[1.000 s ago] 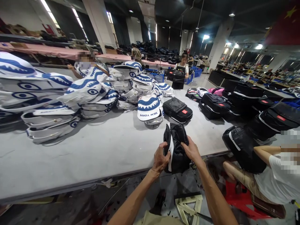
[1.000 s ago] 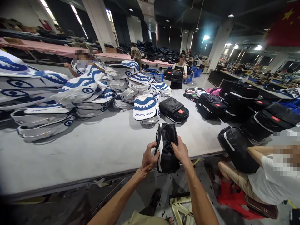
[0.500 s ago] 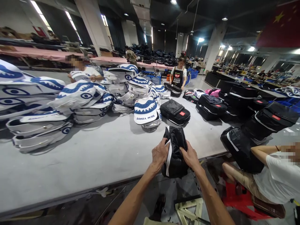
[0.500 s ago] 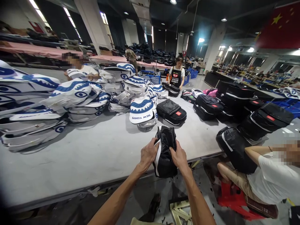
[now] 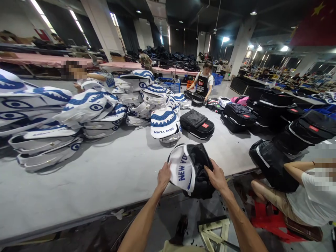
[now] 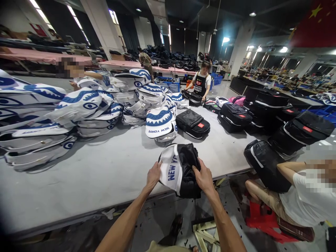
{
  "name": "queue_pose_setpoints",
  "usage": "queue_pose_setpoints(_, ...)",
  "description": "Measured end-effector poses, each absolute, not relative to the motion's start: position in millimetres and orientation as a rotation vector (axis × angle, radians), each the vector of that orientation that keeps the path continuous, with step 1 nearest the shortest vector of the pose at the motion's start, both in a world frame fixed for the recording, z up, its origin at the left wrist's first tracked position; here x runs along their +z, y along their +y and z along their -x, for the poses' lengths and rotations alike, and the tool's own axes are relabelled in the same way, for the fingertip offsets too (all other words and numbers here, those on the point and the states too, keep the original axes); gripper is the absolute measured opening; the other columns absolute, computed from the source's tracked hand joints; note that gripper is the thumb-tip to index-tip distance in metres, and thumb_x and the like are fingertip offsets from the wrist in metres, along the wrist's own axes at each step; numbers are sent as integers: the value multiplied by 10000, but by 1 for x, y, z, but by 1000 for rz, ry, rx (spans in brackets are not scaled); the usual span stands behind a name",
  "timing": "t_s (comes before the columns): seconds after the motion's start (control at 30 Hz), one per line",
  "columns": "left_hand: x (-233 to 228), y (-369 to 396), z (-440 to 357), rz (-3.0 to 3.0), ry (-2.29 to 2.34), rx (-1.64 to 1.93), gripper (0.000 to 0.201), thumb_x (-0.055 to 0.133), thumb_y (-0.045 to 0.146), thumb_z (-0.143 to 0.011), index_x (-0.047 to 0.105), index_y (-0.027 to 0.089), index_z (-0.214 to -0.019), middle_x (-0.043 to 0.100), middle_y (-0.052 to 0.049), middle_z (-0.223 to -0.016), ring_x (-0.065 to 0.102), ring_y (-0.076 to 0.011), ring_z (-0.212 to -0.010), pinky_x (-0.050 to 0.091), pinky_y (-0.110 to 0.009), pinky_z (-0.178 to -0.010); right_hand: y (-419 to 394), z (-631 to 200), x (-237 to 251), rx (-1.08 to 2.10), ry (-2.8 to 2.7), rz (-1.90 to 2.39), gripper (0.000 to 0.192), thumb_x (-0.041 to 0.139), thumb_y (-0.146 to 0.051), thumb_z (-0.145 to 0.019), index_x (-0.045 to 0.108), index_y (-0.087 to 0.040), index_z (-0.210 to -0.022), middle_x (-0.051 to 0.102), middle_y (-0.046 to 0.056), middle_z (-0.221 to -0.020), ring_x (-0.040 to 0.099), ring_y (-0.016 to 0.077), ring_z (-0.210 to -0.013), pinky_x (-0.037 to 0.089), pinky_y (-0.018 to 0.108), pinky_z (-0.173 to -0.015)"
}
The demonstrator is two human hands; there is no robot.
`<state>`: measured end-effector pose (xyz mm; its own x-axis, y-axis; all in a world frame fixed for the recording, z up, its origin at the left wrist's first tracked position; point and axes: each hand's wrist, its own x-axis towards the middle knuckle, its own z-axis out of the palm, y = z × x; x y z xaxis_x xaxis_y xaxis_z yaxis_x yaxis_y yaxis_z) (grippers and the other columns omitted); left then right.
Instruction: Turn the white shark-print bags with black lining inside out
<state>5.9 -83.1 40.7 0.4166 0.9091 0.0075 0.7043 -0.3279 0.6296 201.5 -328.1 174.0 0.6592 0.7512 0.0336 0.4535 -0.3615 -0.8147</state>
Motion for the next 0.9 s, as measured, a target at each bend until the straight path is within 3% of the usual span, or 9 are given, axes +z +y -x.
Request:
queue_pose_setpoints(0.07, 18, -79, 15, -2045, 1418, 416, 364, 386, 305, -1112, 727, 231, -1215, 767, -121, -1085, 747, -296, -1039, 502, -345, -870, -334, -201, 173, 509, -975, 1925, 653, 554, -580, -1036, 605, -272, -1610, 830, 69, -1280, 784, 295, -974, 599, 409, -930)
queue_pose_setpoints(0.17, -4, -91, 26, -1963, 1459, 340, 376, 328, 335, -1118, 677, 212, -1053, 783, -163, -1111, 739, -336, -1082, 509, -377, -882, -343, -208, 174, 537, -970, 1844, 589, 617, -553, -1016, 678, -276, -1533, 795, 53, -1403, 749, 312, -1241, 575, 422, -1084)
queue_pose_setpoints(0.3, -17, -124, 21, -1881, 1418, 276, 407, 299, 449, -1117, 556, 249, -874, 787, -157, -1012, 746, -335, -997, 519, -374, -824, -358, -227, 178, 562, -991, 1740, 545, 678, -522, -1006, 713, -280, -1493, 757, 48, -1483, 682, 307, -1391, 512, 450, -1229)
queue_pose_setpoints(0.4, -22, -141, 24, -1836, 1355, 280, 446, 282, 533, -1110, 524, 262, -850, 773, -140, -932, 747, -333, -942, 533, -381, -810, -365, -235, 181, 610, -1038, 1674, 586, 709, -541, -1002, 710, -258, -1515, 746, 76, -1499, 686, 318, -1380, 544, 469, -1204)
queue_pose_setpoints(0.53, -7, -135, 37, -1779, 1431, 301, 448, 307, 489, -1095, 636, 191, -1156, 793, -204, -1172, 757, -393, -1122, 560, -444, -919, -362, -229, 184, 602, -1094, 1699, 605, 710, -573, -1004, 726, -226, -1500, 802, 98, -1365, 722, 323, -1267, 602, 462, -1105)
queue_pose_setpoints(0.63, 30, -118, 38, -1795, 1472, 477, 595, 414, 375, -1048, 479, 163, -1600, 642, -212, -1597, 654, -394, -1419, 534, -471, -1106, -352, -225, 191, 609, -1142, 1741, 544, 683, -544, -1015, 735, -239, -1462, 806, 74, -1330, 728, 303, -1229, 599, 429, -1081)
queue_pose_setpoints(0.7, 64, -109, 30, -1823, 1429, 643, 695, 482, 394, -1043, 399, 172, -1696, 533, -184, -1726, 547, -368, -1554, 469, -459, -1230, -345, -223, 199, 591, -1190, 1830, 474, 677, -487, -1011, 739, -265, -1424, 801, 56, -1329, 730, 291, -1212, 588, 404, -1064)
queue_pose_setpoints(0.8, 110, -105, 8, -1886, 1398, 721, 674, 529, 535, -1079, 472, 208, -1666, 578, -163, -1694, 562, -375, -1539, 461, -473, -1235, -332, -214, 215, 488, -1238, 2148, 427, 633, -367, -1026, 699, -252, -1431, 804, 78, -1281, 740, 304, -1174, 567, 405, -1022)
queue_pose_setpoints(0.9, 138, -111, -16, -2022, 1371, 599, 592, 458, 588, -1131, 561, 199, -1565, 762, -199, -1411, 715, -413, -1306, 528, -463, -1023, -314, -189, 222, 230, -1169, 2445, 553, 550, -331, -1106, 506, -194, -1639, 742, 159, -1411, 725, 332, -1252, 564, 424, -991)
